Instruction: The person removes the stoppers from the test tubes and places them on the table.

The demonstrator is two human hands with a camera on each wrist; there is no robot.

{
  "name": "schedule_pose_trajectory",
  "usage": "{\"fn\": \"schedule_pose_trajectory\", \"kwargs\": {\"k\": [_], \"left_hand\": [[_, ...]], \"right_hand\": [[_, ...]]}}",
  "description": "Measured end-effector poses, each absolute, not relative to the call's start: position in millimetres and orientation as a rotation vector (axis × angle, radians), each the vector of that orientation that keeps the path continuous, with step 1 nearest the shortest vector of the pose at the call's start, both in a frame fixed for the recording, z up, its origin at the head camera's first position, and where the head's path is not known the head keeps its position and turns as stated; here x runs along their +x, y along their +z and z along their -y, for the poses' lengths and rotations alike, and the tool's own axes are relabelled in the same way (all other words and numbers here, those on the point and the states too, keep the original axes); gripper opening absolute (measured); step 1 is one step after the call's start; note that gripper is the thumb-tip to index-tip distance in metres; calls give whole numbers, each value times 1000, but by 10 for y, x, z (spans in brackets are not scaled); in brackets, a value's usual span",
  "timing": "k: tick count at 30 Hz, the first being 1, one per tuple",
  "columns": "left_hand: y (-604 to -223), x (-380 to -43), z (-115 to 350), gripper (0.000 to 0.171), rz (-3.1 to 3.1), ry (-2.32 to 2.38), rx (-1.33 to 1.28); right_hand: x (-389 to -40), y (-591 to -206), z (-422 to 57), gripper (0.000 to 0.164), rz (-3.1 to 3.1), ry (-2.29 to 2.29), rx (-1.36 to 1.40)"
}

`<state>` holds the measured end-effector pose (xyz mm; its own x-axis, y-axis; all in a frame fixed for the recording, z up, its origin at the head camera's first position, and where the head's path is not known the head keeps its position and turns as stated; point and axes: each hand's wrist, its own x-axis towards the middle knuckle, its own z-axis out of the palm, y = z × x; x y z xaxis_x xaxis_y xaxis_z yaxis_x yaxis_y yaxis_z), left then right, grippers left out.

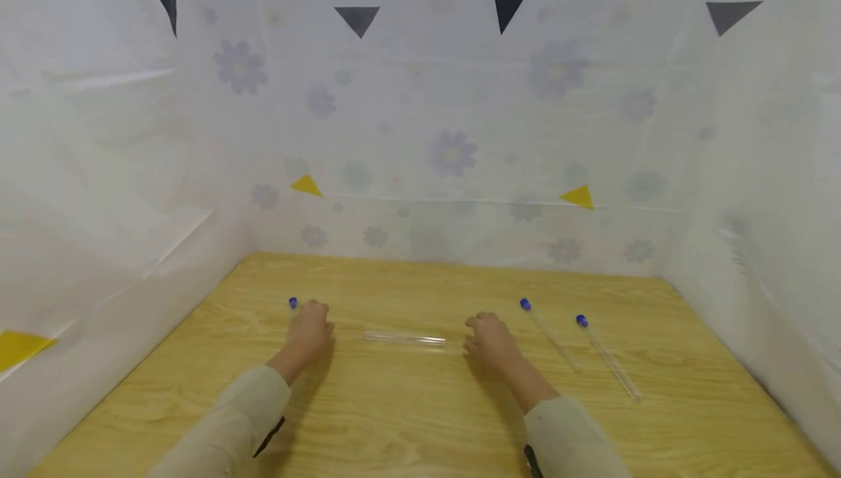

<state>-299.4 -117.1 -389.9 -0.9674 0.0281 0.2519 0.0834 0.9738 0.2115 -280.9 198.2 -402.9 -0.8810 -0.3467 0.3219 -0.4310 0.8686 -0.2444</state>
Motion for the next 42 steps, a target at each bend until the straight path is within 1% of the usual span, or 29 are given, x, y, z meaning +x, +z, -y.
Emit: {"fn": "schedule_pose_trajectory", "kwargs": {"k": [4,11,22,29,37,42], "left_hand": [[-3912,-2998,1196,9,2869,-363,-14],[-3934,-3015,1261,14,2893,-393,163],[-3909,-2994,1380,15,2875,-592,296],[-3898,-2942,1421,17,2887,-622,300],[-3903,-2866,1395,13,2856,-718,320],[-3913,-2854,1395,11,2870,-756,342]], "right_hand": [[-2818,-4023,-1916,32,2771,474,602],[-2811,-3987,-1779,33,2777,526,595],[-2856,-4015,-1466,33,2791,633,592],[-2849,-3988,-1232,32,2768,713,653],[-2864,-4018,-1046,30,2762,658,706],[-2877,-4040,-965,33,2803,661,694]]}}
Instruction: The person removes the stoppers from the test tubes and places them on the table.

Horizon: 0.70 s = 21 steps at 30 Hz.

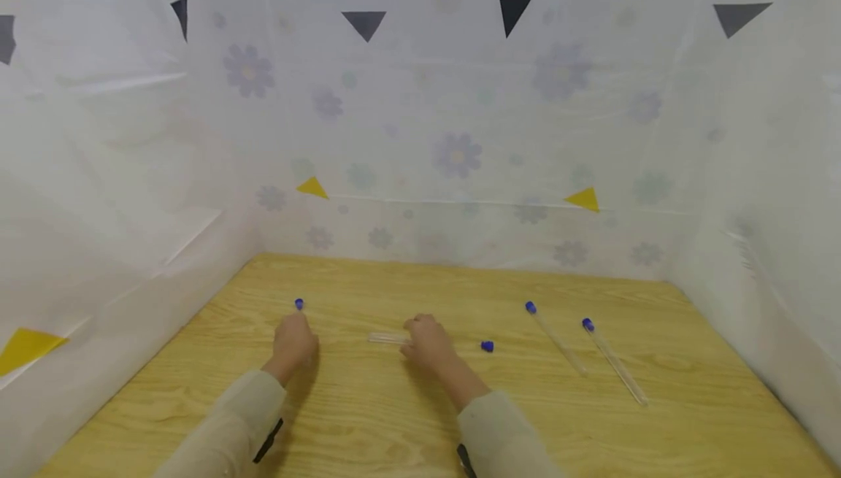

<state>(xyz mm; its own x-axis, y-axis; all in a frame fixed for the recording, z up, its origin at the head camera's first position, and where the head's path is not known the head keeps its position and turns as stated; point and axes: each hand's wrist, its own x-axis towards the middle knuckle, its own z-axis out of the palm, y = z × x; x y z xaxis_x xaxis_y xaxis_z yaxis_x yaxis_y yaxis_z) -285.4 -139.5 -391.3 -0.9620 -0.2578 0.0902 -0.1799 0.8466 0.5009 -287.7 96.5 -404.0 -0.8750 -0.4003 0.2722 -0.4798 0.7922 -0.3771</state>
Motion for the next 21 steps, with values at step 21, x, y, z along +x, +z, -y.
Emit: {"fn": "schedule_pose_trajectory", "kwargs": {"k": [21], "left_hand": [[-3983,-2832,1452,11,2888,-764,330]], "right_hand": [[-2879,-4112,-703,32,2754,698,785]]}}
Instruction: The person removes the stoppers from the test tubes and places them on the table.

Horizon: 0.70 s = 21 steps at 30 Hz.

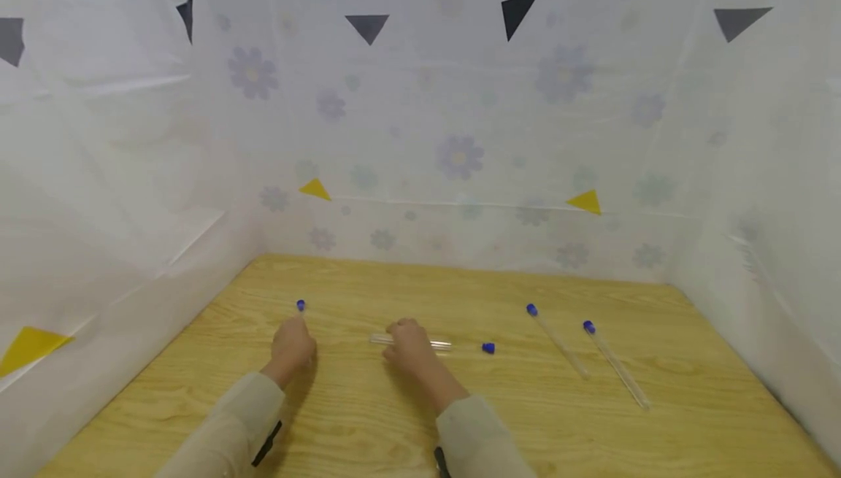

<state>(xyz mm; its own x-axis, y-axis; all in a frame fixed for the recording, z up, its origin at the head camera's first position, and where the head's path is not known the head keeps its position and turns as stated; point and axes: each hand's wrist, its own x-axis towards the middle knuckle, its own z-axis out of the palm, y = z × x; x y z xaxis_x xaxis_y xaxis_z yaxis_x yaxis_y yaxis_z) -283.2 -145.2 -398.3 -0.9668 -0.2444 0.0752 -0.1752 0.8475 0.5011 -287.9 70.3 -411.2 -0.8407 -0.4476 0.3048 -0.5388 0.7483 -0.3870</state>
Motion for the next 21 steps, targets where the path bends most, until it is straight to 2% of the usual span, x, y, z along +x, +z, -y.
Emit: {"fn": "schedule_pose_trajectory", "kwargs": {"k": [21], "left_hand": [[-3955,-2847,1500,11,2966,-716,383]], "right_hand": [[-2870,-4146,-499,31,2752,683,812]]}}
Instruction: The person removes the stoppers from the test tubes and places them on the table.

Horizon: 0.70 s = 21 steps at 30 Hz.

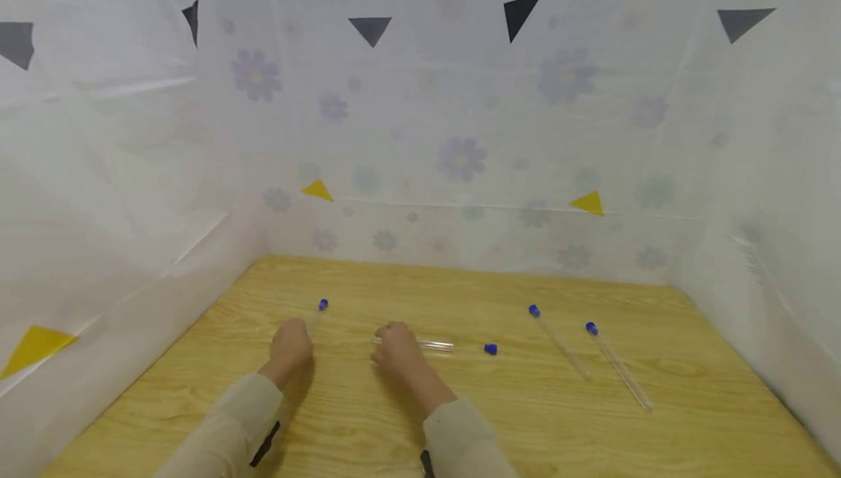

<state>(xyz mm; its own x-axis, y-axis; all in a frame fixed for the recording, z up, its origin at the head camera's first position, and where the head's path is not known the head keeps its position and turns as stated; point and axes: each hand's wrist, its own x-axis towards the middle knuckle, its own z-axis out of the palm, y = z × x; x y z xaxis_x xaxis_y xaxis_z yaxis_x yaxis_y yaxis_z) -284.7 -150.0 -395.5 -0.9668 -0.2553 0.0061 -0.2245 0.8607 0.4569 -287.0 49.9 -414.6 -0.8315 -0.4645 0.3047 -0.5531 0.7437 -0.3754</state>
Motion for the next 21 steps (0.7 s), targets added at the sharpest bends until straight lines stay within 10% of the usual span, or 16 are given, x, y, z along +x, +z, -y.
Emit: {"fn": "schedule_pose_trajectory", "kwargs": {"k": [21], "left_hand": [[-3971,-2886,1451,4,3001,-628,364]], "right_hand": [[-2902,-4117,-441,32,2740,745,790]]}}
